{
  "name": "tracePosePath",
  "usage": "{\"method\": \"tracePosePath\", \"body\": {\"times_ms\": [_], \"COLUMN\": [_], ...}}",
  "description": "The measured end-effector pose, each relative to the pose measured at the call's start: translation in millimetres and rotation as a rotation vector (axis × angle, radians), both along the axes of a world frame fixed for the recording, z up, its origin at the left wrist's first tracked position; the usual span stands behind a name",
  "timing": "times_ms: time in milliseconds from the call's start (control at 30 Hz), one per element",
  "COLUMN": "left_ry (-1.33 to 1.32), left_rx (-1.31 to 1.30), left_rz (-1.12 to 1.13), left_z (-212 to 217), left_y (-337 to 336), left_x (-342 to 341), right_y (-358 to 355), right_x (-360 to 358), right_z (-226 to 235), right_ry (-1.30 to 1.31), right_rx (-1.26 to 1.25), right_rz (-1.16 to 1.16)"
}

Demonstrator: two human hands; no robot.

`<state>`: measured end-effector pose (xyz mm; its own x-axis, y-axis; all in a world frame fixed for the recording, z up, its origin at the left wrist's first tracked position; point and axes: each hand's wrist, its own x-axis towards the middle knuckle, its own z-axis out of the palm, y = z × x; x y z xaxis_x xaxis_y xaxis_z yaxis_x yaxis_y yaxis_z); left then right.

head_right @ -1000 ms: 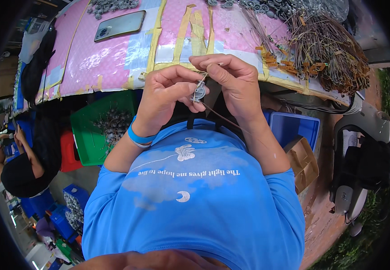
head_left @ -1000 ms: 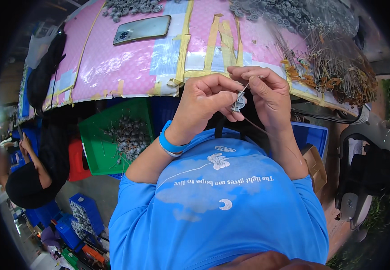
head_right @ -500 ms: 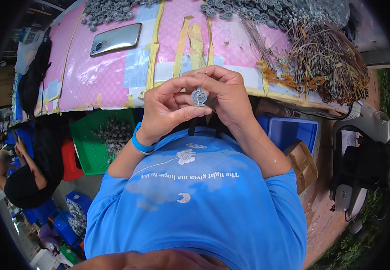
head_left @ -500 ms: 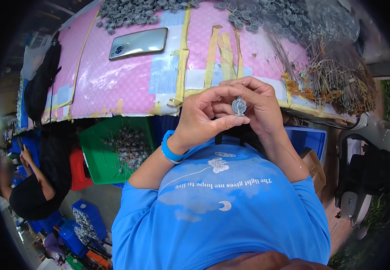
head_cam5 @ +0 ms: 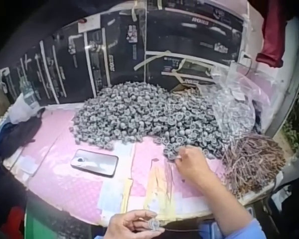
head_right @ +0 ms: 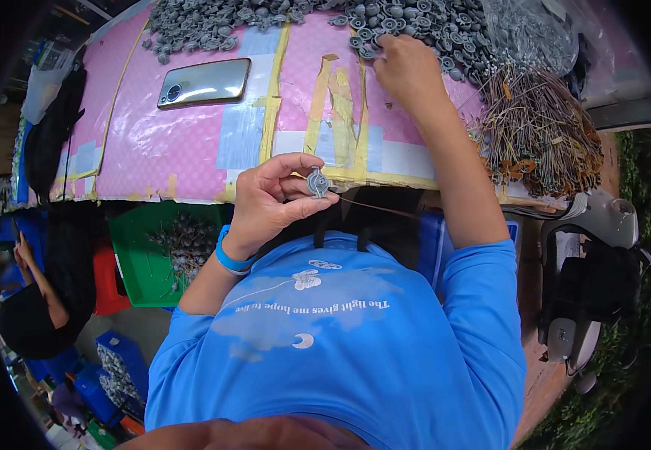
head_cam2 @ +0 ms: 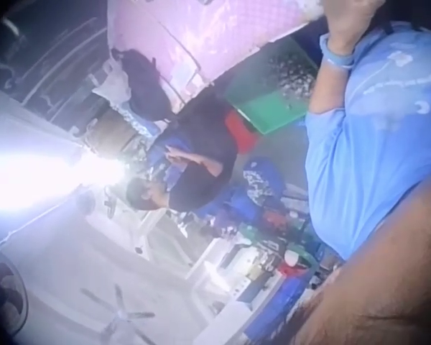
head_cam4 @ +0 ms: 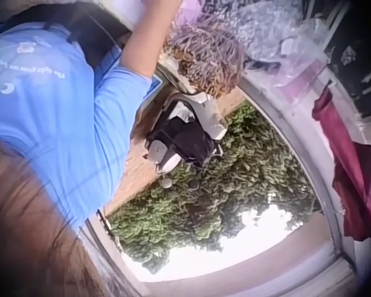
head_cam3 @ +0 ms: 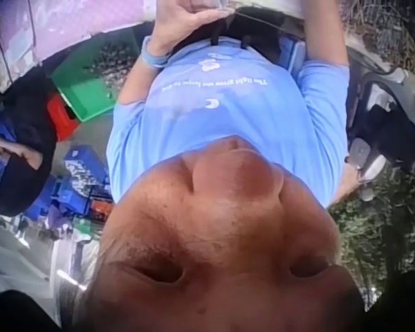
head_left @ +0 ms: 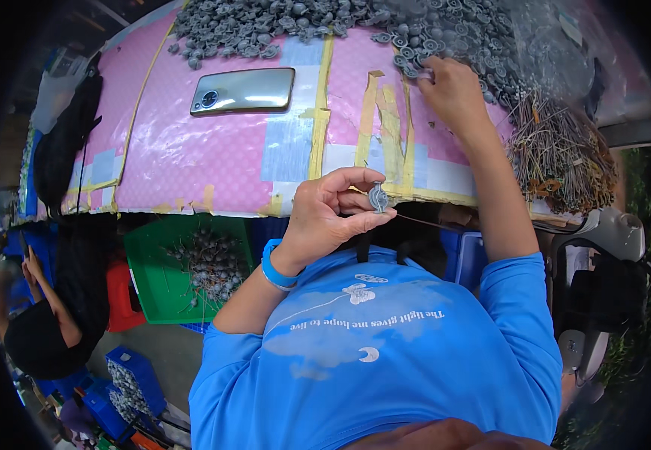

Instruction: Assembling small components by threading them onto a wire at an industrial workbench.

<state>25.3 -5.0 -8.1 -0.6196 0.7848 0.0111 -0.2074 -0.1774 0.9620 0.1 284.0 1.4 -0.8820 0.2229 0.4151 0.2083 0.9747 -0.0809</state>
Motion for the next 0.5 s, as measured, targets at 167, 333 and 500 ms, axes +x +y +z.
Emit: {"method": "tracePosePath", "body": {"times_ms": [167,333,500], "left_ry": [-0.049,0.045,0.095], "left_rx": [0.029,0.013,0.017], "left_rz": [0.026,0.070,0.191], "left_z": [-1.4,-1.8,3.2], "left_y": [-7.1,-8.9,-11.2], "left_x": [6.5,14.6,24.3], "right_y": [-5.3,-3.3,-15.2], "right_x": [22.3,33.1,33.6], "right_z": [-4.8,-9.9,-4.8], "right_ry": [0.088,0.042,-0.124], "right_rx": [-0.515,-0.252,0.070], "right_rz": [-0.064,-0.007,0.078]}}
